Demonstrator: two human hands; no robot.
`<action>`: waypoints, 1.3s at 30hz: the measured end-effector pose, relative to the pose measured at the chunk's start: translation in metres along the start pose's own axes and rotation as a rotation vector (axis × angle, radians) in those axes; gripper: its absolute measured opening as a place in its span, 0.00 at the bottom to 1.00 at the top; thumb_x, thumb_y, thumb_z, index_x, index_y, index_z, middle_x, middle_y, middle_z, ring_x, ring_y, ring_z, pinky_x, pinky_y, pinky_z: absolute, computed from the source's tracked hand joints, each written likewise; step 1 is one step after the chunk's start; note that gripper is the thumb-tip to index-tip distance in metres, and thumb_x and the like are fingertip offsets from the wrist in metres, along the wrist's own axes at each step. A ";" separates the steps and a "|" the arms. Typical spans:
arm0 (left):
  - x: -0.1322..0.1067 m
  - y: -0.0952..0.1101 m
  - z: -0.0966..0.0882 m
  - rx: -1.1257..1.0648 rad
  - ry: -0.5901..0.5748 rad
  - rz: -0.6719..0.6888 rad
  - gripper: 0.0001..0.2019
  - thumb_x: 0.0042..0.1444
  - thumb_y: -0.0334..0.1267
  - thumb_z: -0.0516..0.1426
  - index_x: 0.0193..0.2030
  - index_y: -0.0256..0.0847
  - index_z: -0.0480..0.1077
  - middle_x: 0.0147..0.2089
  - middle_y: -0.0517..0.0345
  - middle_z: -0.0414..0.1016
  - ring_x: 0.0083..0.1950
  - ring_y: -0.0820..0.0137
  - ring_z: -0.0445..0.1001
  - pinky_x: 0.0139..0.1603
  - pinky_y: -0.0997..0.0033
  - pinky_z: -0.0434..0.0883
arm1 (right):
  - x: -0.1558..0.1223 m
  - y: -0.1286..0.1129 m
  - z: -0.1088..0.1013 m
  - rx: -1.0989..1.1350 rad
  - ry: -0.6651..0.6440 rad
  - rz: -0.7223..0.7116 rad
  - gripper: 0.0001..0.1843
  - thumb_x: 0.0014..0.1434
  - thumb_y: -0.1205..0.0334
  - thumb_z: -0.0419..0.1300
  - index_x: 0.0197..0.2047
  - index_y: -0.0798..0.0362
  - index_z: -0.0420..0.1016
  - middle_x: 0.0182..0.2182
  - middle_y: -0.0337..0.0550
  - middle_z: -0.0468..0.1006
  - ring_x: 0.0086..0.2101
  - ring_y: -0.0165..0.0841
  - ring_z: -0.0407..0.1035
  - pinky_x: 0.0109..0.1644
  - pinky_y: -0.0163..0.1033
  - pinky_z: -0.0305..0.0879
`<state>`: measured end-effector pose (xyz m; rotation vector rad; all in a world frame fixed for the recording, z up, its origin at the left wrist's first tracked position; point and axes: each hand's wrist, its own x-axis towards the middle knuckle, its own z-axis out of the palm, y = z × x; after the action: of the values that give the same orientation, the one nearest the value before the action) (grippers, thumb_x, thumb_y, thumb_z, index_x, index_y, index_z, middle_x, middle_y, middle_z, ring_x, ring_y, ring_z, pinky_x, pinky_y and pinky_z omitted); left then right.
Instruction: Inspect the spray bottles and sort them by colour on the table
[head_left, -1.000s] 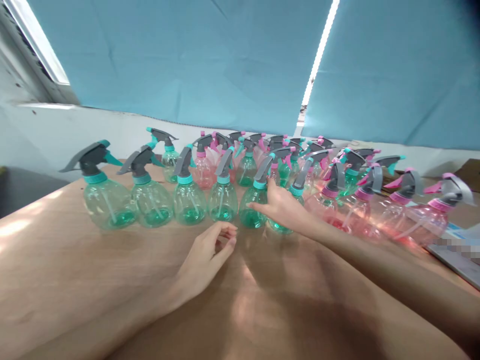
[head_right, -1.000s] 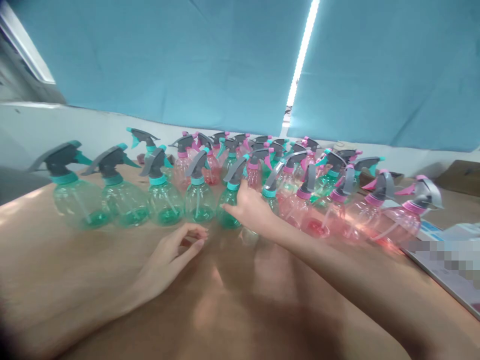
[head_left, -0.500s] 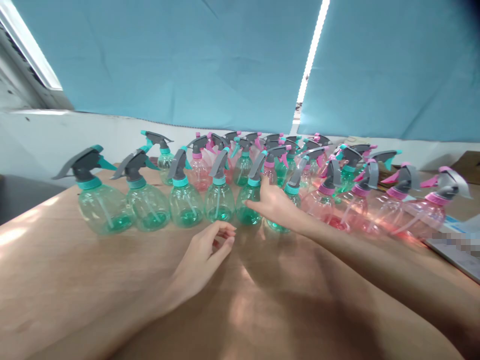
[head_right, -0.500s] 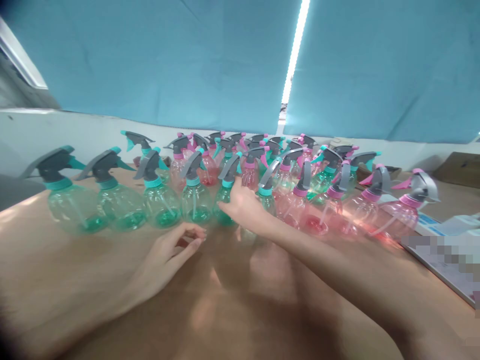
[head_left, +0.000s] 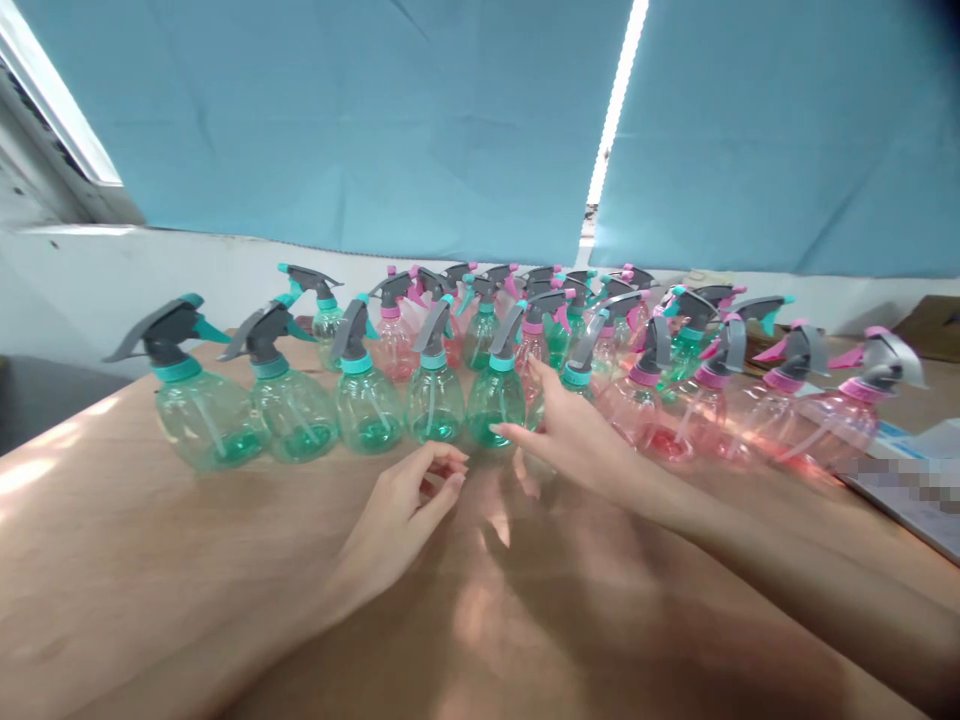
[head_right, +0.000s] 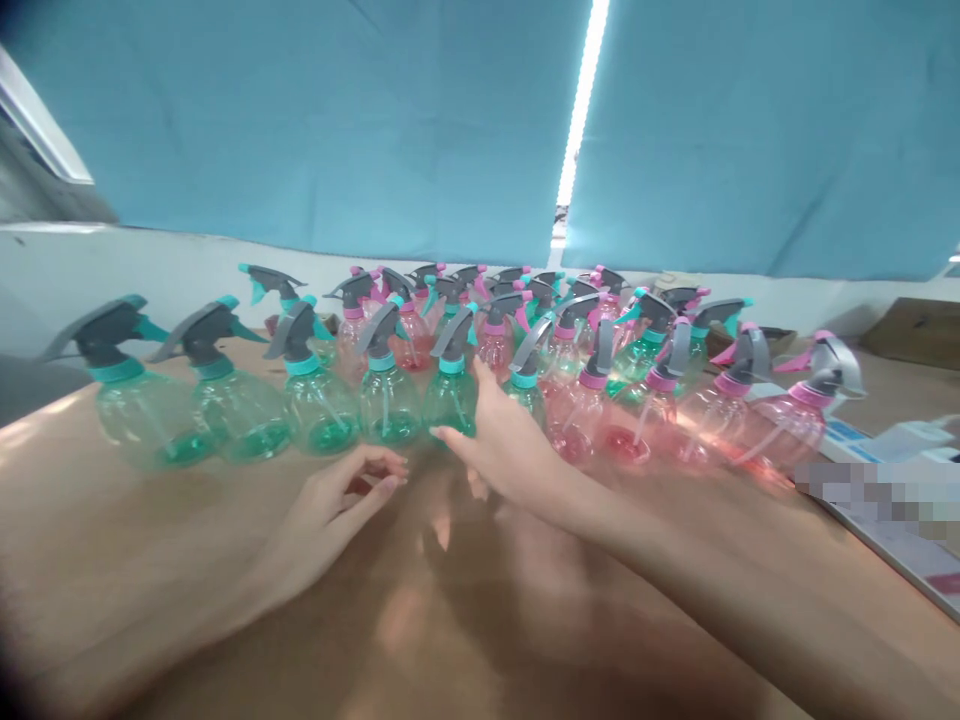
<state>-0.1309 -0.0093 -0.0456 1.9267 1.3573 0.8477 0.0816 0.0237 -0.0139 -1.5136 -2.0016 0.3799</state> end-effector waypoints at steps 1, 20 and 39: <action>0.000 0.000 0.001 0.003 -0.001 0.004 0.08 0.64 0.44 0.52 0.43 0.47 0.69 0.44 0.60 0.76 0.42 0.65 0.74 0.43 0.65 0.70 | -0.010 0.003 -0.006 -0.004 -0.004 -0.006 0.43 0.59 0.49 0.59 0.70 0.61 0.51 0.29 0.47 0.79 0.32 0.44 0.75 0.38 0.47 0.68; 0.012 0.051 0.050 -0.039 -0.139 0.074 0.10 0.64 0.43 0.51 0.43 0.41 0.69 0.39 0.55 0.76 0.38 0.66 0.74 0.37 0.67 0.71 | -0.008 0.059 -0.028 0.087 0.204 0.057 0.34 0.58 0.50 0.61 0.64 0.56 0.62 0.59 0.58 0.70 0.55 0.49 0.69 0.54 0.53 0.65; 0.003 0.059 0.056 -0.048 -0.061 0.008 0.08 0.63 0.41 0.52 0.43 0.42 0.69 0.39 0.55 0.78 0.41 0.63 0.76 0.41 0.64 0.70 | -0.002 0.063 -0.024 -0.012 0.094 0.048 0.25 0.57 0.45 0.58 0.48 0.57 0.68 0.42 0.58 0.77 0.42 0.51 0.73 0.38 0.48 0.66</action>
<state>-0.0532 -0.0298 -0.0327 1.9069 1.2827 0.8118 0.1451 0.0386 -0.0299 -1.5600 -1.9016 0.3102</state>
